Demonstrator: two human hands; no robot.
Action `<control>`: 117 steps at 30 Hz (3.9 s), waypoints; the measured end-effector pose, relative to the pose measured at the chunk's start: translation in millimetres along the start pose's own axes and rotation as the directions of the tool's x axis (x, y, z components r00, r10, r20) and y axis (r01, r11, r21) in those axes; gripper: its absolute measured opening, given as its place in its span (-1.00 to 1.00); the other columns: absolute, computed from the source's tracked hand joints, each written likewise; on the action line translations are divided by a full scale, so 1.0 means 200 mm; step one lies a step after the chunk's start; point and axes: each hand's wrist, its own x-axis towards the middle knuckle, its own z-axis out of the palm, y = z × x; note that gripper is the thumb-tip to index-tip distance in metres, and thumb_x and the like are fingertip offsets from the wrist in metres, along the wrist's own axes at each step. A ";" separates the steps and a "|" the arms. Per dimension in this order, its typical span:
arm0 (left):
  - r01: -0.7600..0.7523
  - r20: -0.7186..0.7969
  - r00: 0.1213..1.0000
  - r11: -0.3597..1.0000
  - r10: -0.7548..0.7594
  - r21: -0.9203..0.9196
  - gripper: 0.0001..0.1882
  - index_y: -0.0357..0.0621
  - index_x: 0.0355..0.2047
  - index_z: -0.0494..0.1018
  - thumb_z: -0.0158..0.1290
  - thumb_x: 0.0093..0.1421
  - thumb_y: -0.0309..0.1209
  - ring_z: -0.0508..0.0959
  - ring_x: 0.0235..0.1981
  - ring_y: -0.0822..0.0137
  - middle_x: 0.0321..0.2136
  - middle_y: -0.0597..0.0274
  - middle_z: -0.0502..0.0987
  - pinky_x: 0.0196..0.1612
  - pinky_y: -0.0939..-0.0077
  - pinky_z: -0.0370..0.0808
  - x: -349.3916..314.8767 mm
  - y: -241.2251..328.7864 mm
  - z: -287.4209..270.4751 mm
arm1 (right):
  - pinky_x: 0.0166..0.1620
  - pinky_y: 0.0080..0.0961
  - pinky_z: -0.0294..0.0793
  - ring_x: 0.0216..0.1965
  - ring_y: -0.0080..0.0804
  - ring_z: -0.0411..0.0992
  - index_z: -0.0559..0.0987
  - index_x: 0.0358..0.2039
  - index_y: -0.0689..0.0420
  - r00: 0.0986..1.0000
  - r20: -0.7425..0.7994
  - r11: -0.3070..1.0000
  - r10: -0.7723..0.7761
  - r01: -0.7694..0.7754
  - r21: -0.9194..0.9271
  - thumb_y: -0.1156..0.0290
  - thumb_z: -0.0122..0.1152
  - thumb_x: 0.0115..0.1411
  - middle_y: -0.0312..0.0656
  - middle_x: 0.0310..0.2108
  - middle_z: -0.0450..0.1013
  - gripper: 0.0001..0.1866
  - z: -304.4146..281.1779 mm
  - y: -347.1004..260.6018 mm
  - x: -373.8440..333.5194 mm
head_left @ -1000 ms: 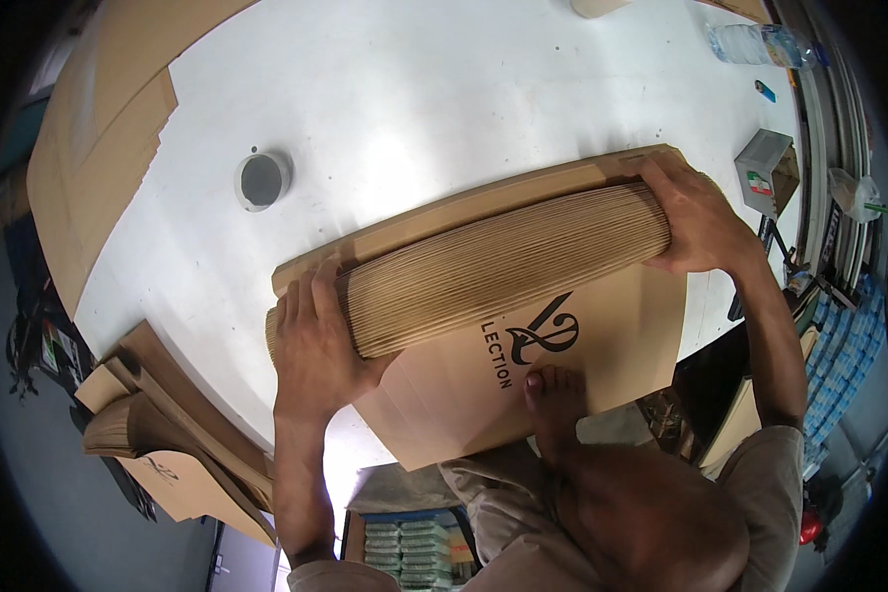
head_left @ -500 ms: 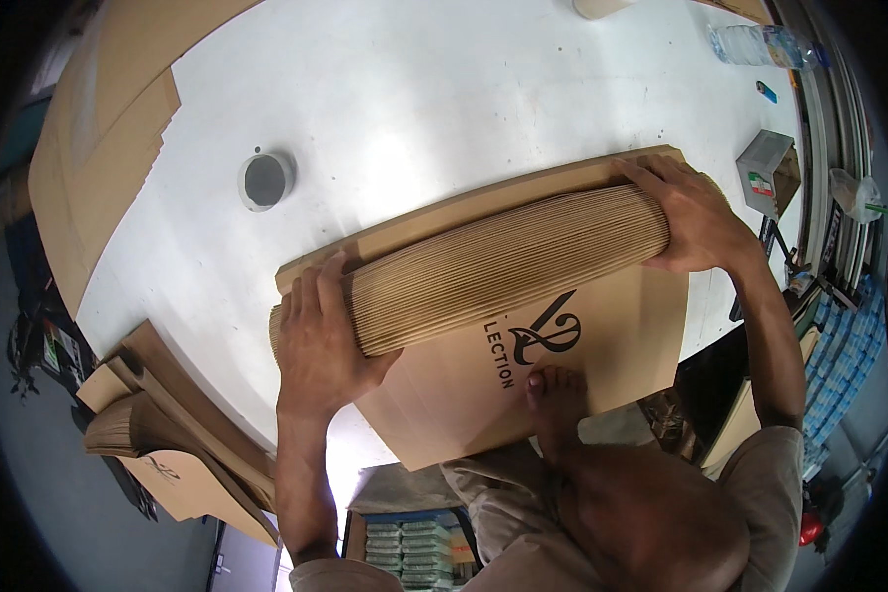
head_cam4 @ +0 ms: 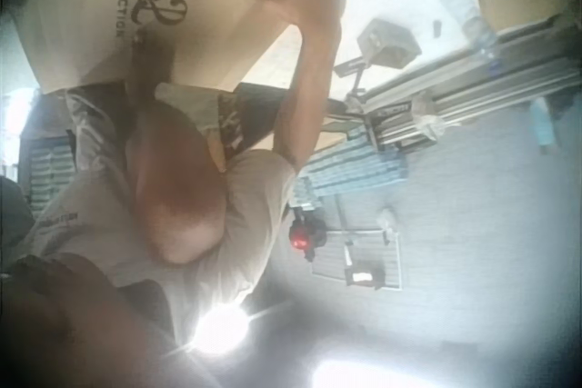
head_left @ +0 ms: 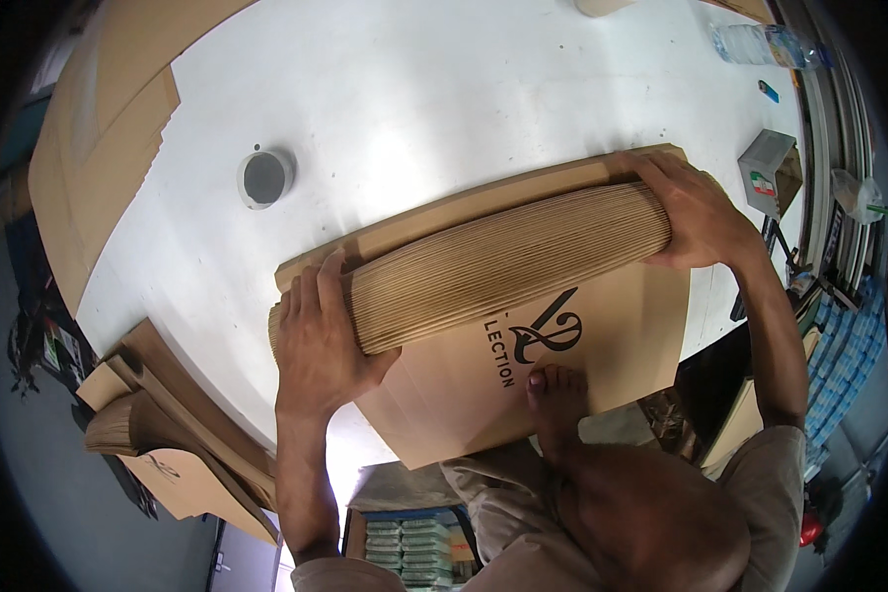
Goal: The person stacks a large pile of flat cardboard sheets on a white table. They repeatedly lift, align, and press the sheets to form a neat stack, using their bare foot to hold the pile in place during the process.
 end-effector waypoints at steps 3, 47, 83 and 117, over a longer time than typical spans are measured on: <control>-0.066 0.003 0.998 0.997 0.066 0.026 -0.18 -0.27 0.03 0.48 0.54 -0.21 -0.16 0.58 0.09 -0.18 0.04 -0.07 0.56 0.14 -0.07 0.53 0.03 -0.02 0.00 | 0.29 0.00 0.52 0.25 0.15 0.46 0.47 0.38 0.15 1.000 0.006 1.000 -0.002 0.002 -0.002 0.17 0.70 -0.35 0.06 0.22 0.43 0.16 -0.01 -0.02 0.00; -0.102 0.096 0.989 0.986 0.116 -0.133 -0.11 -0.14 0.11 0.45 0.53 -0.32 -0.30 0.49 0.22 -0.20 0.10 -0.10 0.51 0.21 -0.08 0.51 0.08 -0.03 -0.05 | 0.28 0.14 0.48 0.24 0.12 0.49 0.42 0.42 0.18 0.989 0.027 0.984 -0.145 0.141 0.110 -0.11 0.74 -0.44 0.03 0.21 0.43 0.35 -0.01 0.02 0.05; -0.190 -0.001 0.982 0.980 0.190 0.058 -0.04 -0.19 0.20 0.44 0.55 -0.26 -0.20 0.52 0.21 -0.23 0.13 -0.14 0.50 0.21 -0.18 0.52 0.05 -0.02 -0.06 | 0.31 0.24 0.45 0.29 0.19 0.43 0.34 0.46 0.13 0.993 0.112 0.999 -0.046 0.045 0.012 -0.06 0.77 -0.50 0.12 0.22 0.41 0.42 -0.06 -0.03 0.00; 0.015 0.133 0.991 0.999 -0.010 -0.036 -0.02 -0.34 0.13 0.45 0.56 -0.26 -0.08 0.53 0.17 -0.24 0.12 -0.14 0.48 0.24 -0.19 0.48 0.04 0.01 -0.04 | 0.44 0.11 0.36 0.45 0.22 0.29 0.31 0.50 0.12 0.988 0.156 0.999 -0.014 0.008 0.042 -0.08 0.77 -0.53 0.20 0.44 0.29 0.49 -0.03 -0.01 0.05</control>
